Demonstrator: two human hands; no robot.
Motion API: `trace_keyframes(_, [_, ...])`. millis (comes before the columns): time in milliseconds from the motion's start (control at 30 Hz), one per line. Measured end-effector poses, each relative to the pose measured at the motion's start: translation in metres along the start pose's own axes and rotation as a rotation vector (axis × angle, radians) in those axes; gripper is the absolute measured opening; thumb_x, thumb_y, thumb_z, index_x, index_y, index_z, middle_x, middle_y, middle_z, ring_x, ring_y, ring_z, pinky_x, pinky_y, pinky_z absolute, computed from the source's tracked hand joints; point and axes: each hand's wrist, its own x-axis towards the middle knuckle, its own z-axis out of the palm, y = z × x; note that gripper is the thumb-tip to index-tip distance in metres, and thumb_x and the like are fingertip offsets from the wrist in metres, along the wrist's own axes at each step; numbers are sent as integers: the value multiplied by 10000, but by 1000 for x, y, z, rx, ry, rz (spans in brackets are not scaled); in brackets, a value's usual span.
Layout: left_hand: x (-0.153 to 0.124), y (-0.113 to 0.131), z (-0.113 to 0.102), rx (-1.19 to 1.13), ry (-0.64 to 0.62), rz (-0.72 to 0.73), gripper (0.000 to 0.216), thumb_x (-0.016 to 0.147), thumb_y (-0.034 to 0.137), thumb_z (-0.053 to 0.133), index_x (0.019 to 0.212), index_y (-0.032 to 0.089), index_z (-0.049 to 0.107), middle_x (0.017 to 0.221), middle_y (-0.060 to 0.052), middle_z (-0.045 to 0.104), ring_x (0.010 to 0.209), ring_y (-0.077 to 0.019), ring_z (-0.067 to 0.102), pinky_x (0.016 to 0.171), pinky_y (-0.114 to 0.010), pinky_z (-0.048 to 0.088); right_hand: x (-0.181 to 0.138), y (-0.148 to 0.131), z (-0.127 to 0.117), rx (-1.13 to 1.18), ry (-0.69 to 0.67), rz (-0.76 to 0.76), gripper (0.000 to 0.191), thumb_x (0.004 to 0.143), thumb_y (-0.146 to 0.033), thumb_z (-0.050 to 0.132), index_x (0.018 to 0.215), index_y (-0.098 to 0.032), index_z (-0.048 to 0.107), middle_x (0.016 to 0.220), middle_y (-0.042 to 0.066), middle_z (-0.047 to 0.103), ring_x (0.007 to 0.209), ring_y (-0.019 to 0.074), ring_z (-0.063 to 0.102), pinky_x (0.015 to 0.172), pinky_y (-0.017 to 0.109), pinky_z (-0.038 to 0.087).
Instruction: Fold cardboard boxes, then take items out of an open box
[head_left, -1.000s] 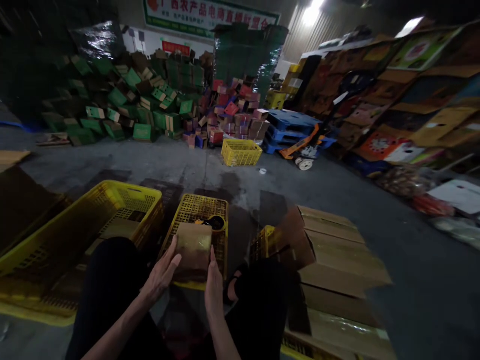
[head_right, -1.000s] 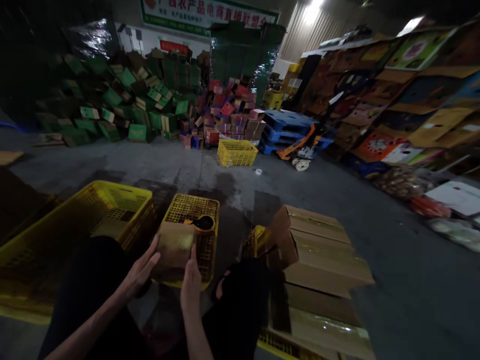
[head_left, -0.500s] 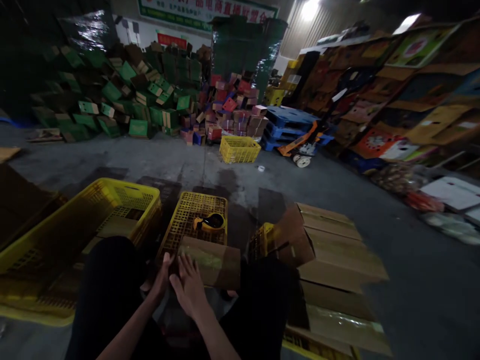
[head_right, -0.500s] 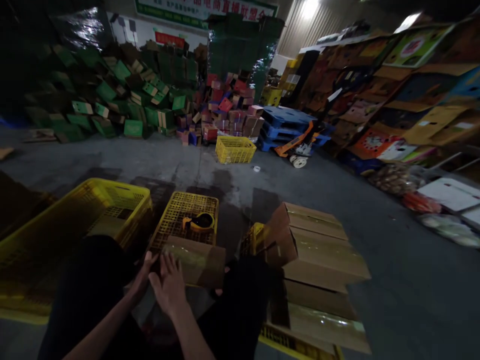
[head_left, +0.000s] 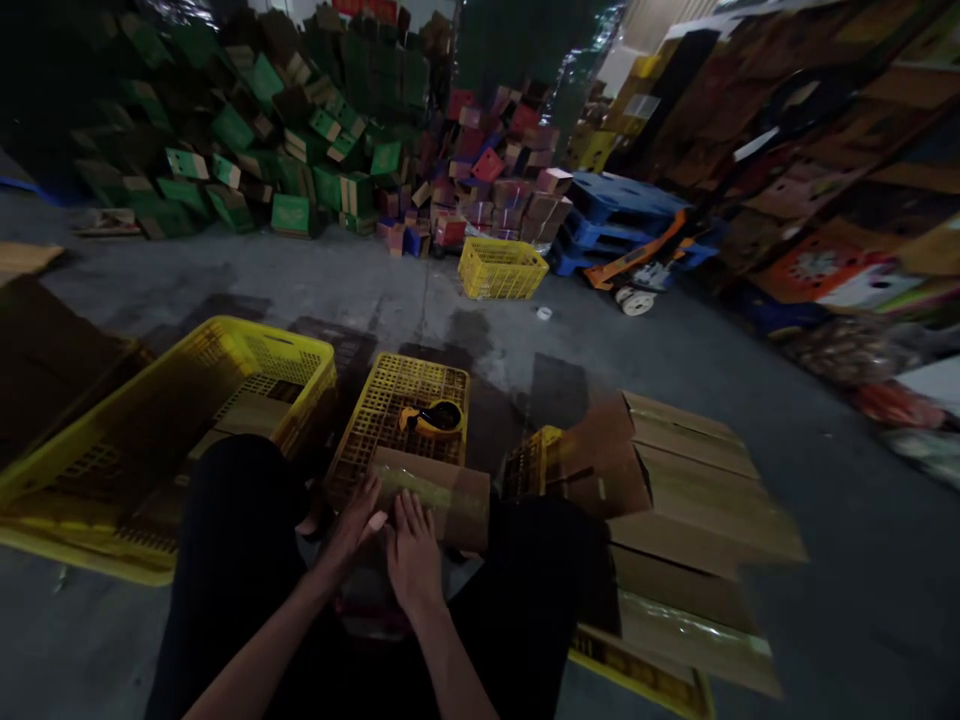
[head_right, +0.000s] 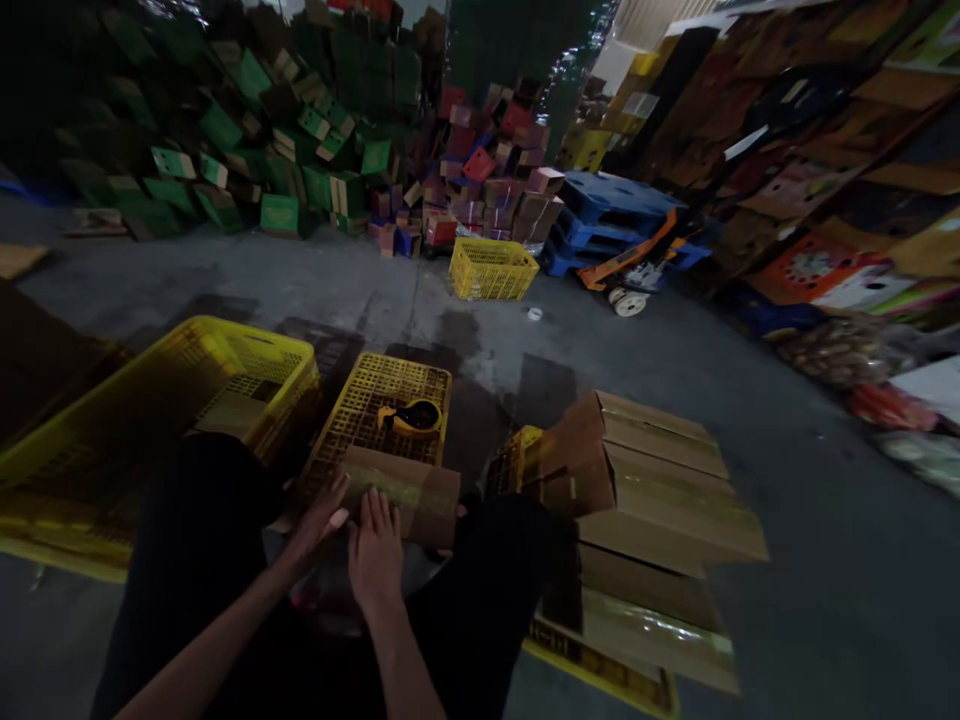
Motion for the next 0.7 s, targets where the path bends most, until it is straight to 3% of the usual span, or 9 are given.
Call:
trace_keyframes(133, [-2,3,4,119,30,28,651,981,326,463,1590,233,254,1666,-98,222,1551,-292,71,1230,-540,221,-21,18,-10,-51,85,156,539,1058,-401,275,1515,-159,427,1585,95,390,1488,253,330,1209,501,268])
trace_keyframes(267, [-8,18,-2,170,26,9,699,985,335,478,1610,247,177,1682,-94,160,1552,-301,35,1235,-544,192,-33,42,-18,-30,155,357,631,1048,-501,214,1509,-136,442,1574,131,401,1486,294,327,1209,535,231])
trace_keyframes(467, [-12,29,-4,126,47,-115,657,988,435,468,1587,249,272,1699,-79,-21,1541,-315,134,1226,-490,242,-34,72,-18,228,267,542,840,1000,-635,188,1515,1,380,1601,200,319,1515,316,247,1217,475,244])
trace_keyframes(600, [-13,30,-7,100,61,-127,636,1005,430,418,1588,223,272,1695,-91,72,1538,-292,173,1229,-481,247,-31,81,-21,422,319,626,912,965,-706,202,1509,1,394,1577,213,360,1475,306,351,1198,421,297])
trace_keyframes(700, [-12,28,-15,153,126,-103,638,1010,433,400,1587,190,277,1683,-109,146,1538,-284,185,1244,-490,208,-24,78,-22,460,279,589,889,965,-710,196,1519,-45,398,1577,176,379,1480,293,342,1201,421,291])
